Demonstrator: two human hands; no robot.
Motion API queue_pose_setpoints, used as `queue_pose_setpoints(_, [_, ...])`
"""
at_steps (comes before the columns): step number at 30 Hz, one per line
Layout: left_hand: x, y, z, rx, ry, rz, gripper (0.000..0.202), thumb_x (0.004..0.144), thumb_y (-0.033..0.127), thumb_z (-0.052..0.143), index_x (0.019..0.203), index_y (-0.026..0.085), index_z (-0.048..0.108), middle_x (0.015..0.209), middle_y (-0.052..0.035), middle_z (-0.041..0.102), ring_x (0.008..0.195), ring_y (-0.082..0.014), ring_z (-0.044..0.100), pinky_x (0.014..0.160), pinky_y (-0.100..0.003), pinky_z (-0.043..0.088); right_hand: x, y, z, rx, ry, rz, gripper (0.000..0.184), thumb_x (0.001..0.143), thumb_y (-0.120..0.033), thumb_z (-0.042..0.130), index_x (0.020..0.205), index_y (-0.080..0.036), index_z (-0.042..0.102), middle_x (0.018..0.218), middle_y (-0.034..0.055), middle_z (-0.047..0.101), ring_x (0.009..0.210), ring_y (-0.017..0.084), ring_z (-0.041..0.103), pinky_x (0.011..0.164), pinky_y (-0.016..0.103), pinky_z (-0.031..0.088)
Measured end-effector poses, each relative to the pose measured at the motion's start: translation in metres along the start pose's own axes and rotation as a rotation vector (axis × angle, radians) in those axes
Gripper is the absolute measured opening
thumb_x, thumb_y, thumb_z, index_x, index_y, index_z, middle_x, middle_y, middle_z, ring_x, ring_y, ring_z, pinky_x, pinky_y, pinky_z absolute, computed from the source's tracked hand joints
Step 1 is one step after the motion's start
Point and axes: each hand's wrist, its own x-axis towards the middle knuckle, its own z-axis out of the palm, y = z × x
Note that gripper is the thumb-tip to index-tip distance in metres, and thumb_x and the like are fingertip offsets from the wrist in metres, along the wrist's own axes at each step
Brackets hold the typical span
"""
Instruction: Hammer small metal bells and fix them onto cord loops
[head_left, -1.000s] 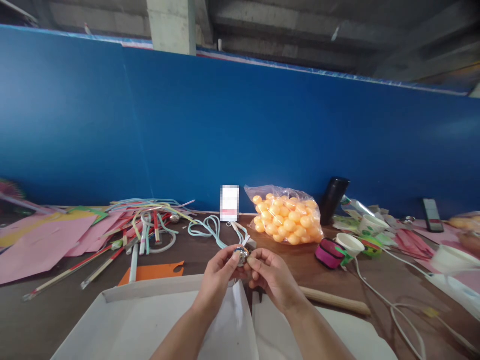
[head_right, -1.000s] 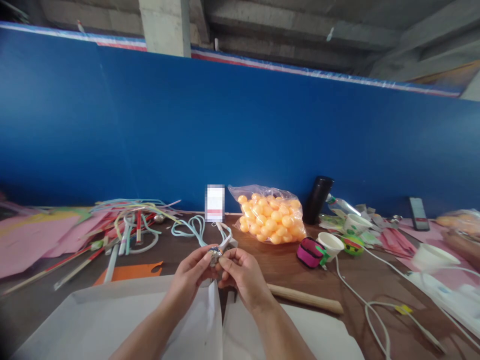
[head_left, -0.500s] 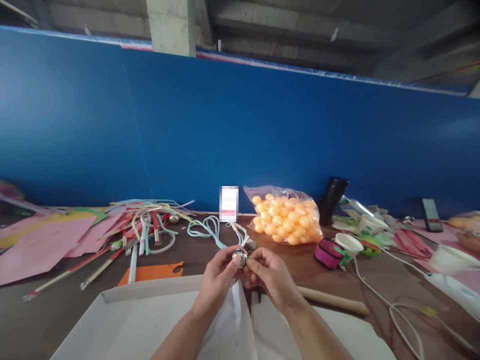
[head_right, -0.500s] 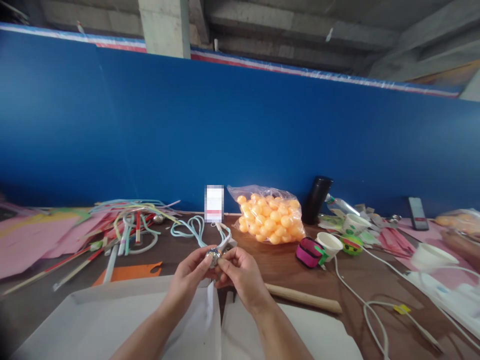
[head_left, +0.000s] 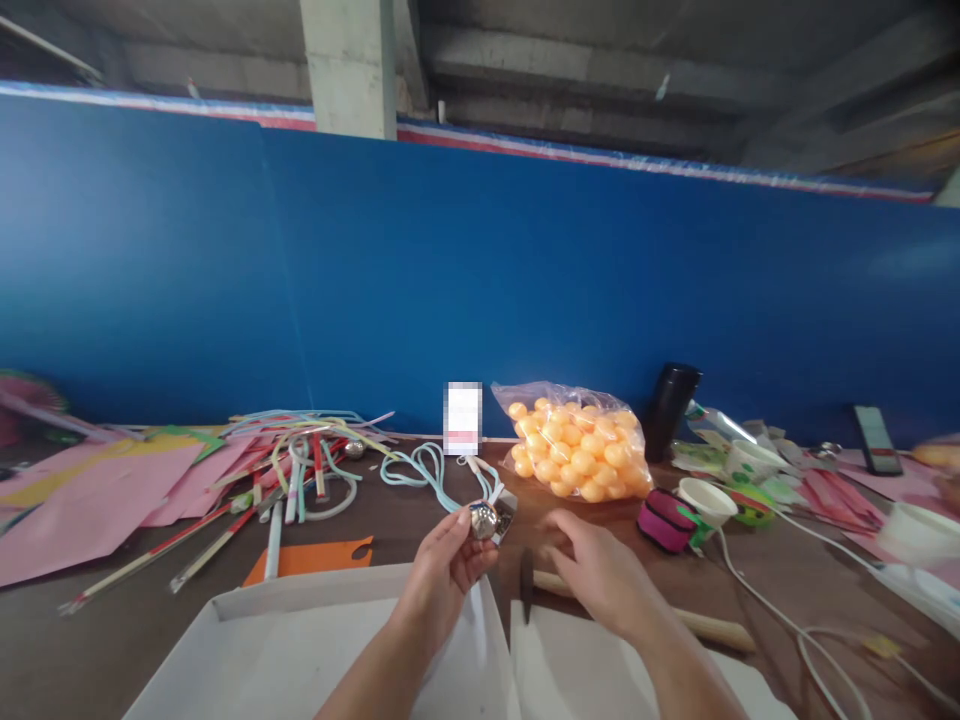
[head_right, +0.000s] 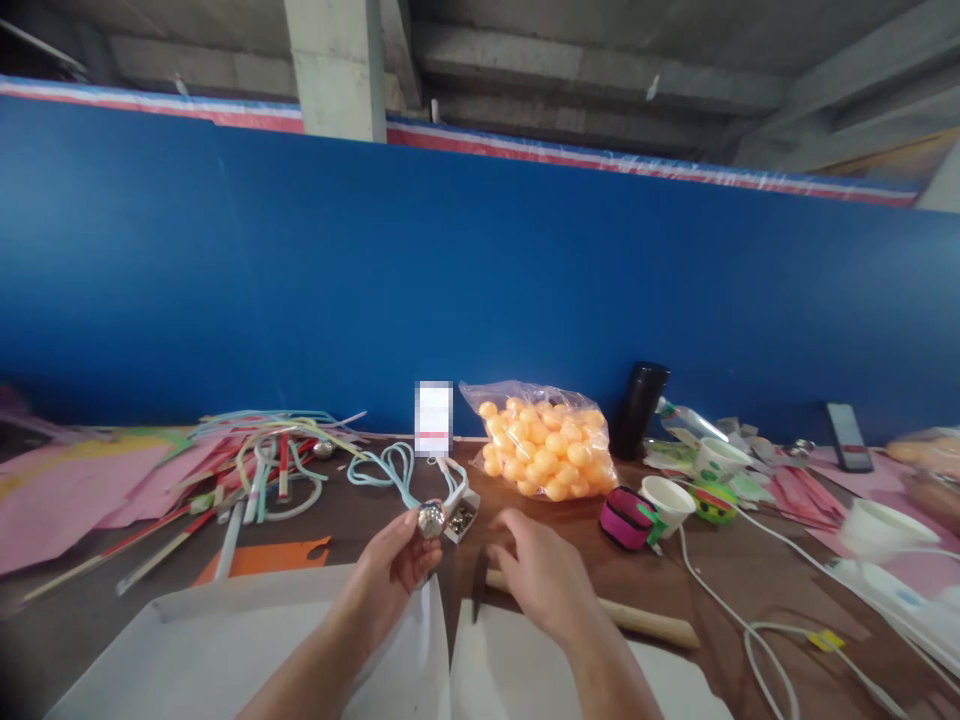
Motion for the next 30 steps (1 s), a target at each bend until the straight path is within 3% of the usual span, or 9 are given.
queue_pose_setpoints(2, [0.002, 0.001, -0.002, -0.071, 0.042, -0.01, 0.021, 0.079, 0.025, 0.061, 0.094, 0.01, 0.065, 0.079, -0.0064, 0.064, 0.065, -0.0096, 0.059, 0.067, -0.021, 0.052, -0.005, 0.011, -0.014, -0.326, -0.072, 0.104, 0.018, 0.069, -0.026, 0.063, 0.087, -0.023, 0.062, 0.092, 0.0074, 0.069, 0.087, 0.027, 0.062, 0.068, 0.034, 0.041])
queue_pose_setpoints(4, [0.004, 0.003, -0.003, -0.119, 0.091, -0.012, 0.017, 0.079, 0.022, 0.061, 0.09, 0.009, 0.065, 0.078, -0.0061, 0.064, 0.064, -0.0094, 0.059, 0.066, -0.021, 0.053, -0.009, 0.019, -0.02, -0.487, -0.168, 0.142, 0.015, 0.068, -0.022, 0.06, 0.083, -0.022, 0.063, 0.092, 0.0081, 0.069, 0.087, 0.028, 0.062, 0.066, 0.033, 0.04])
queue_pose_setpoints(10, [0.005, 0.005, -0.001, -0.164, 0.164, -0.023, 0.011, 0.08, 0.016, 0.058, 0.086, 0.009, 0.064, 0.079, -0.0078, 0.065, 0.062, -0.0098, 0.06, 0.063, -0.021, 0.054, -0.007, 0.032, -0.004, -0.603, -0.211, 0.049, 0.03, 0.058, -0.004, 0.051, 0.081, -0.021, 0.062, 0.091, 0.0076, 0.066, 0.083, 0.024, 0.061, 0.061, 0.028, 0.035])
queue_pose_setpoints(17, [0.003, 0.006, -0.003, -0.152, 0.151, -0.029, 0.011, 0.08, 0.016, 0.058, 0.087, 0.009, 0.064, 0.083, -0.0092, 0.066, 0.062, -0.0092, 0.06, 0.063, -0.02, 0.054, -0.006, 0.029, -0.013, -0.365, -0.095, 0.029, 0.023, 0.058, -0.008, 0.051, 0.076, -0.021, 0.058, 0.08, 0.0008, 0.063, 0.071, 0.017, 0.057, 0.059, 0.024, 0.034])
queue_pose_setpoints(22, [0.007, 0.002, -0.005, -0.13, 0.141, -0.002, 0.013, 0.079, 0.017, 0.059, 0.089, 0.01, 0.064, 0.08, -0.0076, 0.066, 0.064, -0.0099, 0.062, 0.064, -0.02, 0.054, -0.007, 0.009, -0.019, -0.032, 0.078, -0.105, 0.015, 0.077, -0.021, 0.052, 0.088, -0.021, 0.063, 0.083, 0.0022, 0.065, 0.075, 0.019, 0.058, 0.068, 0.027, 0.041])
queue_pose_setpoints(26, [0.008, -0.001, -0.007, -0.112, 0.134, 0.026, 0.01, 0.078, 0.018, 0.062, 0.086, 0.011, 0.064, 0.082, -0.0065, 0.067, 0.068, -0.0108, 0.063, 0.068, -0.02, 0.054, -0.016, -0.012, -0.01, 0.185, 0.105, -0.255, 0.02, 0.086, -0.03, 0.05, 0.1, -0.024, 0.063, 0.083, 0.0027, 0.065, 0.071, 0.018, 0.058, 0.067, 0.027, 0.044])
queue_pose_setpoints(30, [0.007, -0.002, -0.007, -0.079, 0.117, 0.033, 0.012, 0.078, 0.018, 0.062, 0.088, 0.013, 0.064, 0.083, -0.0062, 0.067, 0.071, -0.012, 0.064, 0.069, -0.021, 0.054, -0.024, -0.027, 0.006, 0.193, 0.167, -0.36, 0.025, 0.088, -0.026, 0.049, 0.11, -0.027, 0.061, 0.095, 0.0067, 0.065, 0.085, 0.021, 0.06, 0.077, 0.03, 0.045])
